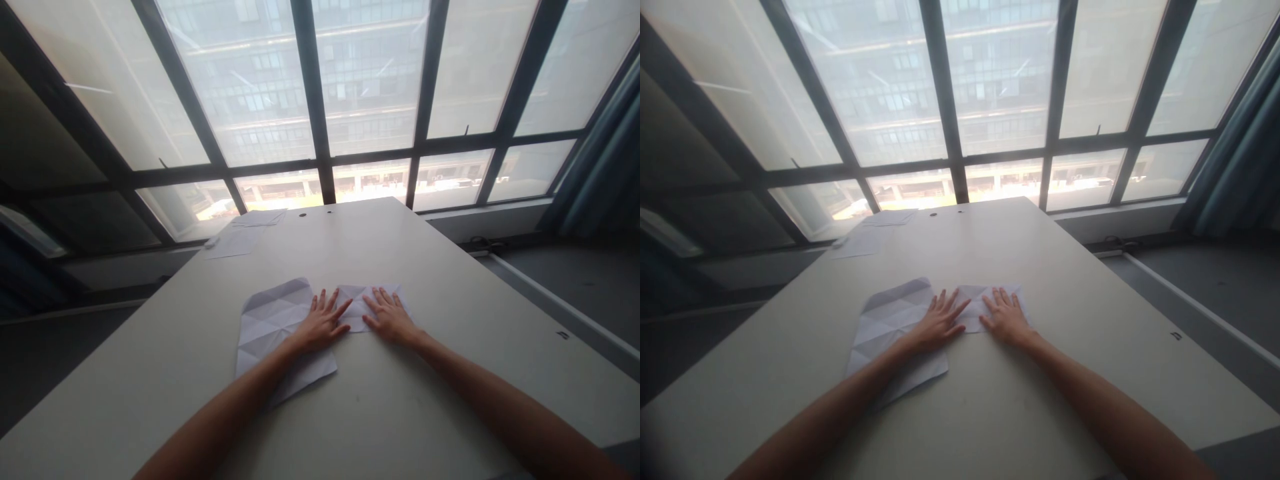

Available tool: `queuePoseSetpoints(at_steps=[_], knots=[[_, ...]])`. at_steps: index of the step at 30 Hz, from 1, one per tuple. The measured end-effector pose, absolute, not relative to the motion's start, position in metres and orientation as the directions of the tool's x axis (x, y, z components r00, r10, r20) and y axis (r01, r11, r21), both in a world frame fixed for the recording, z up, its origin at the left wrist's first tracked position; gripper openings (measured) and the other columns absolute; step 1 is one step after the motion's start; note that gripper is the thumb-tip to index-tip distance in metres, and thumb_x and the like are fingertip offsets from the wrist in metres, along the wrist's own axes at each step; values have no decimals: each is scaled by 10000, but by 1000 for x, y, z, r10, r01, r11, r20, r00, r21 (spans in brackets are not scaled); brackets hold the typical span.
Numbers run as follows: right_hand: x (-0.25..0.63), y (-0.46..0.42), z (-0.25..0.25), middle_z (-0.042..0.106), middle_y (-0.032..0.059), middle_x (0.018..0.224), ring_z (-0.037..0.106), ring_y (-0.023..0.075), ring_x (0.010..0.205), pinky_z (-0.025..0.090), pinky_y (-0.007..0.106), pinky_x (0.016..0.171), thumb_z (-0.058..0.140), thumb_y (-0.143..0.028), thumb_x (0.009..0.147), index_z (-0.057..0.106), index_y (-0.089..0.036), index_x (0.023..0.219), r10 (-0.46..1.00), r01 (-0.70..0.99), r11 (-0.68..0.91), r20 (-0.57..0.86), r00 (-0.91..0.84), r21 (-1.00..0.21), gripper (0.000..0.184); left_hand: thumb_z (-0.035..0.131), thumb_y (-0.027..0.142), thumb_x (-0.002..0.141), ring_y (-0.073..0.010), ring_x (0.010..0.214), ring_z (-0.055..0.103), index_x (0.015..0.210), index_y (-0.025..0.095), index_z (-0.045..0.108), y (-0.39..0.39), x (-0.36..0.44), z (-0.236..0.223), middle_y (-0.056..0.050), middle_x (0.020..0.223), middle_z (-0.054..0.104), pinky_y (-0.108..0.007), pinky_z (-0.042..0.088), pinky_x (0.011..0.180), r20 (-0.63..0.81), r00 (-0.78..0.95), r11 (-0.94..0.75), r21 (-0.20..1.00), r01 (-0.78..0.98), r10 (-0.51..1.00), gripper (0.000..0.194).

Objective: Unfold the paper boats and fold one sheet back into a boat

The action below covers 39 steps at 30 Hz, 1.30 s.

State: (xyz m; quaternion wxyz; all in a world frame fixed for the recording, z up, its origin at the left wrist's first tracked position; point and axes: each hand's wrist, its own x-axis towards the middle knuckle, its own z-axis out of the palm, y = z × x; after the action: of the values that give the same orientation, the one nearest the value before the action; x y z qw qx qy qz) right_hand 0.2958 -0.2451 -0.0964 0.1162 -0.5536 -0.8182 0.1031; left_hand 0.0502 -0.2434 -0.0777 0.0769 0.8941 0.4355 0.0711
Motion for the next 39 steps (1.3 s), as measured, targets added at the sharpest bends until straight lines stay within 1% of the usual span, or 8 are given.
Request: queuePoseSetpoints(at_steps=[5, 9, 13, 17, 23, 30, 34, 39], knots=[[295, -245, -99, 190, 163, 1584, 92, 322, 1467, 57, 538, 1145, 384, -539, 948, 342, -203, 1490, 932, 883, 361, 104, -347, -298, 639, 422, 644, 905, -408, 1447, -53, 1529, 380, 105, -259, 38, -64, -65, 1611, -54, -626, 107, 1126, -35, 721, -687, 272, 674, 692, 749], [293, -246, -98, 180, 165, 1586, 84, 332, 1466, 52, 550, 1141, 399, -526, 945, 351, -204, 1485, 932, 876, 363, 106, -348, -317, 631, 418, 609, 926, -399, 1454, 11, 1519, 372, 203, -253, 35, -45, -60, 1615, 28, -617, 187, 1116, -21, 694, -655, 314, 688, 719, 674], [292, -246, -96, 187, 163, 1585, 83, 331, 1466, 51, 559, 1136, 411, -512, 944, 355, -210, 1479, 932, 873, 360, 95, -349, -330, 617, 401, 469, 975, -305, 1475, 79, 1485, 245, 346, -224, 67, -39, -79, 1596, 193, -520, 171, 1176, 221, 642, -678, 285, 677, 734, 560], [292, -244, -97, 218, 154, 1579, 102, 323, 1465, 61, 567, 1138, 424, -507, 937, 342, -204, 1483, 930, 865, 366, 118, -347, -344, 630, 370, 263, 970, -236, 1431, 285, 1459, 180, 391, -205, 109, -62, -109, 1498, 409, -429, 275, 1166, 175, 688, -698, 342, 629, 705, 497], [290, -242, -99, 326, 110, 1545, 229, 234, 1444, 128, 502, 1159, 347, -222, 953, 422, -210, 1437, 918, 825, 395, 147, -368, -404, 491, 292, 465, 998, -240, 1470, 148, 1520, 174, 243, -209, 110, -95, -108, 1574, 239, -465, 154, 1183, 105, 661, -666, 223, 712, 743, 600], [303, -235, -101, 249, 156, 1568, 154, 325, 1457, 84, 551, 1148, 397, -474, 956, 389, -189, 1468, 956, 894, 294, 122, -268, -339, 586, 246, 524, 1000, -242, 1476, 112, 1520, 276, 241, -221, 82, -91, -50, 1593, 185, -479, 111, 1179, 84, 685, -687, 179, 704, 724, 577], [317, -222, -105, 336, 194, 1522, 231, 322, 1435, 154, 485, 1156, 454, -411, 929, 430, -104, 1431, 980, 922, 165, 162, -114, -351, 588, 282, 500, 999, -247, 1474, 128, 1509, 312, 266, -226, 81, -87, -21, 1590, 210, -491, 123, 1176, 72, 672, -671, 204, 713, 737, 544], [328, -216, -103, 531, 165, 1380, 453, 293, 1302, 273, 465, 1124, 559, -293, 834, 465, -118, 1386, 951, 830, 227, 299, -77, -509, 586, 373, 480, 974, -257, 1452, 220, 1475, 315, 355, -226, 84, -83, -20, 1559, 311, -481, 177, 1172, 122, 659, -667, 230, 708, 742, 528]])
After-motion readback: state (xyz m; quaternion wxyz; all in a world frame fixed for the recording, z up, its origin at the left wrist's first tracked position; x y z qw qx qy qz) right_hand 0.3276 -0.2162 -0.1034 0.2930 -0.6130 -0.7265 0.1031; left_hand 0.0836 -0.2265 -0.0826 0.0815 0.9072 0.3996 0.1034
